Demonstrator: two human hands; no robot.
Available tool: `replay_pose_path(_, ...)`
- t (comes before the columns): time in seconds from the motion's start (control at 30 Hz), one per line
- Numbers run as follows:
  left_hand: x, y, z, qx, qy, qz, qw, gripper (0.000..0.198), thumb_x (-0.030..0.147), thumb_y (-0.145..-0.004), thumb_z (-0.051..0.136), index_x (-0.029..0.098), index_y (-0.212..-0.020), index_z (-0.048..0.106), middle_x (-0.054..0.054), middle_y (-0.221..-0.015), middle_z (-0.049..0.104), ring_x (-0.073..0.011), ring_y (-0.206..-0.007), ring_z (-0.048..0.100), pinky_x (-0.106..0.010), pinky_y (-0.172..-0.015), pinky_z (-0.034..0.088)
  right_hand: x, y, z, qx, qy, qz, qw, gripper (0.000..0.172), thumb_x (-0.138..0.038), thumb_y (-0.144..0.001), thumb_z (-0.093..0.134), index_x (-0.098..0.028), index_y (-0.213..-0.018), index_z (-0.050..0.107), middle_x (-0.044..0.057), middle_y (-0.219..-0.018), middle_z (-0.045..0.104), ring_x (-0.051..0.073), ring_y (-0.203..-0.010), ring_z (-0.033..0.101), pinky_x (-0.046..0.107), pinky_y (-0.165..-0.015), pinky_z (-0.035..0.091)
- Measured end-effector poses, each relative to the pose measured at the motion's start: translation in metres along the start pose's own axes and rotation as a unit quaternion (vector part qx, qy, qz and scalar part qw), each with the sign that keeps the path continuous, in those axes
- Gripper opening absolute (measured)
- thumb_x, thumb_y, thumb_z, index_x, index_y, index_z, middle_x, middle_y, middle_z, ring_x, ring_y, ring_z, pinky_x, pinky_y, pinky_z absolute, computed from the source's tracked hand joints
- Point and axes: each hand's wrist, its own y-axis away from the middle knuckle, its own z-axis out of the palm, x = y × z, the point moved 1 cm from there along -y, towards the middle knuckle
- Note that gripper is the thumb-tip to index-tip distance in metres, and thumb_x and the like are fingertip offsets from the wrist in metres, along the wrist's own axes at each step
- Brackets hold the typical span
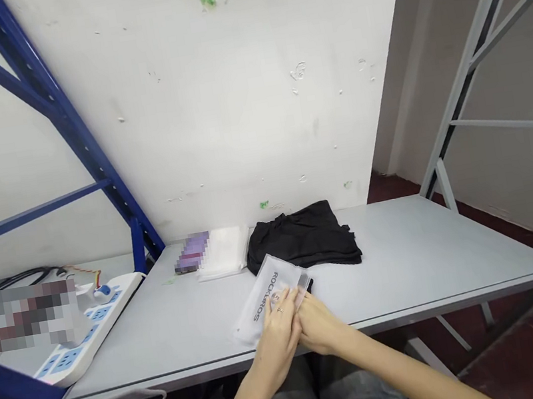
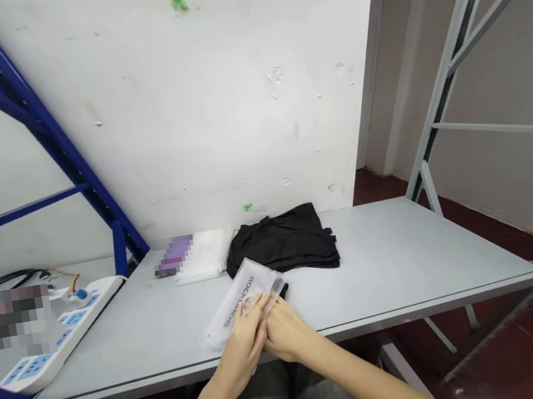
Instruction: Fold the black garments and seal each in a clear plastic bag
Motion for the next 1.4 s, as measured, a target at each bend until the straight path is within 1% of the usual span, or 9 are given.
replay_pose_path(0.13, 0.004, -0.003, -0.018, -0.024, -0.009, 0.032, 0.999, 0.049, 0.014, -0.093, 0.032, 0.023, -0.141, 0.036, -0.008, -0.141, 0.047, -0.0220, -0.137, 0.033, -0.053, -0.115, 0.020, -0.012, -0.014, 0.005, -0.007, 0.016, 0.053, 0.998, 0.048, -0.029, -0.090, 0.047, -0.011, -0.135, 0.046, 0.015, -0.141, 0.045, 0.031, -0.131, 0.039, 0.047, -0.112, 0.026)
replay_pose_path(0.27, 0.005, 0.000, -0.039, -0.068, 0.039, 0.040, 0.996, 0.049, 0.016, -0.095, 0.031, 0.027, -0.143, 0.033, -0.004, -0.143, 0.046, -0.0182, -0.137, 0.032, -0.049, -0.116, 0.019, -0.019, 0.003, -0.025, -0.032, -0.014, -0.001, 0.999, 0.053, -0.038, -0.091, 0.050, -0.020, -0.140, 0.039, 0.007, -0.149, 0.035, 0.025, -0.138, 0.027, 0.042, -0.115, 0.021)
replay_pose_path(0.4, 0.016, 0.000, -0.042, -0.096, 0.069, 0.058, 0.991, 0.047, 0.016, -0.094, 0.034, 0.030, -0.138, 0.040, -0.003, -0.139, 0.050, -0.0209, -0.139, 0.029, -0.054, -0.114, 0.016, -0.010, 0.030, -0.048, -0.066, -0.004, -0.028, 0.997, 0.046, -0.040, -0.093, 0.049, -0.025, -0.136, 0.044, 0.003, -0.143, 0.046, 0.022, -0.137, 0.030, 0.046, -0.115, 0.020)
replay_pose_path(0.57, 0.031, -0.004, -0.036, -0.129, 0.043, 0.115, 0.984, 0.028, 0.017, -0.094, 0.037, 0.027, -0.104, 0.062, -0.002, -0.136, 0.053, -0.0229, -0.140, 0.026, -0.061, -0.112, 0.006, 0.007, 0.050, -0.036, 0.024, 0.069, 0.063, 0.995, 0.046, -0.036, -0.093, 0.047, -0.023, -0.137, 0.045, 0.009, -0.140, 0.048, 0.028, -0.129, 0.041, 0.051, -0.109, 0.029)
replay_pose_path(0.67, 0.020, 0.000, -0.041, -0.118, 0.037, 0.099, 0.987, 0.012, 0.029, -0.090, 0.053, 0.026, -0.098, 0.061, -0.004, -0.141, 0.048, -0.0269, -0.139, 0.027, -0.063, -0.111, 0.015, 0.015, 0.057, -0.032, 0.069, 0.100, 0.126, 0.984, 0.045, -0.037, -0.094, 0.046, -0.023, -0.137, 0.045, 0.009, -0.137, 0.051, 0.028, -0.127, 0.043, 0.053, -0.109, 0.027)
replay_pose_path(0.8, -0.004, 0.011, -0.041, -0.092, 0.058, 0.081, 0.991, 0.024, 0.024, -0.080, 0.065, 0.028, -0.104, 0.061, -0.005, -0.138, 0.051, -0.0261, -0.133, 0.039, -0.050, -0.108, 0.035, 0.021, 0.059, -0.036, 0.083, 0.118, 0.170, 0.975, 0.046, -0.035, -0.093, 0.047, -0.021, -0.137, 0.044, 0.011, -0.131, 0.056, 0.029, -0.124, 0.047, 0.053, -0.106, 0.032)
replay_pose_path(0.93, -0.015, 0.017, -0.029, -0.042, 0.066, 0.084, 0.993, 0.028, 0.008, -0.086, 0.044, 0.026, -0.098, 0.063, -0.003, -0.132, 0.056, -0.0185, -0.124, 0.051, -0.035, -0.102, 0.046, 0.016, 0.067, -0.038, 0.106, 0.105, 0.059, 0.987, 0.039, -0.022, -0.093, 0.042, -0.018, -0.131, 0.048, 0.011, -0.122, 0.061, 0.026, -0.114, 0.054, 0.047, -0.098, 0.042)
replay_pose_path(1.13, -0.015, 0.019, -0.019, 0.011, 0.045, 0.108, 0.993, 0.021, 0.015, -0.092, 0.042, 0.022, -0.088, 0.062, -0.005, -0.115, 0.066, -0.0185, -0.112, 0.060, -0.031, -0.092, 0.053, -0.002, 0.077, -0.022, 0.225, 0.157, -0.078, 0.958, 0.022, -0.015, -0.089, 0.048, -0.021, -0.105, 0.061, 0.006, -0.087, 0.066, 0.021, -0.084, 0.061, 0.036, -0.074, 0.045)
replay_pose_path(1.4, -0.012, 0.022, -0.022, -0.007, -0.005, 0.144, 0.990, 0.030, 0.009, -0.093, 0.034, 0.021, -0.087, 0.061, -0.005, -0.107, 0.067, -0.0204, -0.118, 0.055, -0.031, -0.087, 0.054, -0.006, 0.056, 0.004, 0.181, 0.208, -0.144, 0.951, 0.019, -0.012, -0.091, 0.044, -0.020, -0.090, 0.061, 0.002, -0.074, 0.061, 0.017, -0.077, 0.056, 0.031, -0.070, 0.040)
